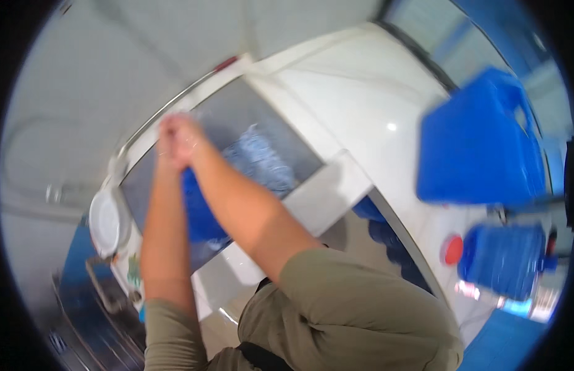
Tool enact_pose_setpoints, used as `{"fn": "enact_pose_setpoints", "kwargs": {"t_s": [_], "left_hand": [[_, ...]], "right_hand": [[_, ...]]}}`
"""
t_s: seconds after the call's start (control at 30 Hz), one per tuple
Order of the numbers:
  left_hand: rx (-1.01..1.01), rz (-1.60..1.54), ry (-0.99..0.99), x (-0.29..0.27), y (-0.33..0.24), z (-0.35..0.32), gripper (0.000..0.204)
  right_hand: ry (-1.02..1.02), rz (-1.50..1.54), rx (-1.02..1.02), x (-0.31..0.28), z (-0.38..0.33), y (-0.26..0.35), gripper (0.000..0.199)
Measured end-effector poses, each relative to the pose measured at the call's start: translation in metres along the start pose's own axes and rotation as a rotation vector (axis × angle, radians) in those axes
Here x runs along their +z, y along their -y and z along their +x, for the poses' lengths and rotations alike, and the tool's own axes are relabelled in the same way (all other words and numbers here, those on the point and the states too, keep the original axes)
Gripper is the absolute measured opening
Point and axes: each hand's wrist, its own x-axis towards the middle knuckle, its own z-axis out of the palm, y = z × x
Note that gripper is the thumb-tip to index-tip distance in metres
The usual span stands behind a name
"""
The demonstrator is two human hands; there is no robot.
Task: The person scrubs the exterior of large blue plastic water containers by hand with a sponge and water, rinses them under a faucet, and wipes them down with a pink cloth. The person then places a seal over the neck of a full water jug and uses a heat gun to shrink it into place.
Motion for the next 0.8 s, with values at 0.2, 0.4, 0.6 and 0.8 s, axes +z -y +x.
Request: {"fn": "enact_pose_setpoints", "kwargs": {"t_s": [0.2, 0.4, 0.6, 0.8], "left_hand": [[-0.065, 0.469, -0.220, 0.041, -0.066, 0.013, 0.048], [-0.243, 1.002, -0.191, 0.086, -0.020, 0.030, 0.038], [0.149, 1.688, 0.393, 0.085, 0.109, 0.020, 0.030], [0.217, 1.400, 1.051, 0.367, 0.338, -0.176, 0.022]], "right_hand": [[-0.039, -1.126, 0.099, 0.051, -0.227, 0.109, 0.016], [-0.896, -1.799, -0.102, -0.006, -0.582, 0.219, 0.039], [-1.937, -1.995, -0.810, -0.026, -0.891, 0.308, 0.012], [-1.607, -0.874, -1.373, 0.038, -0.972, 0.402, 0.058]]}}
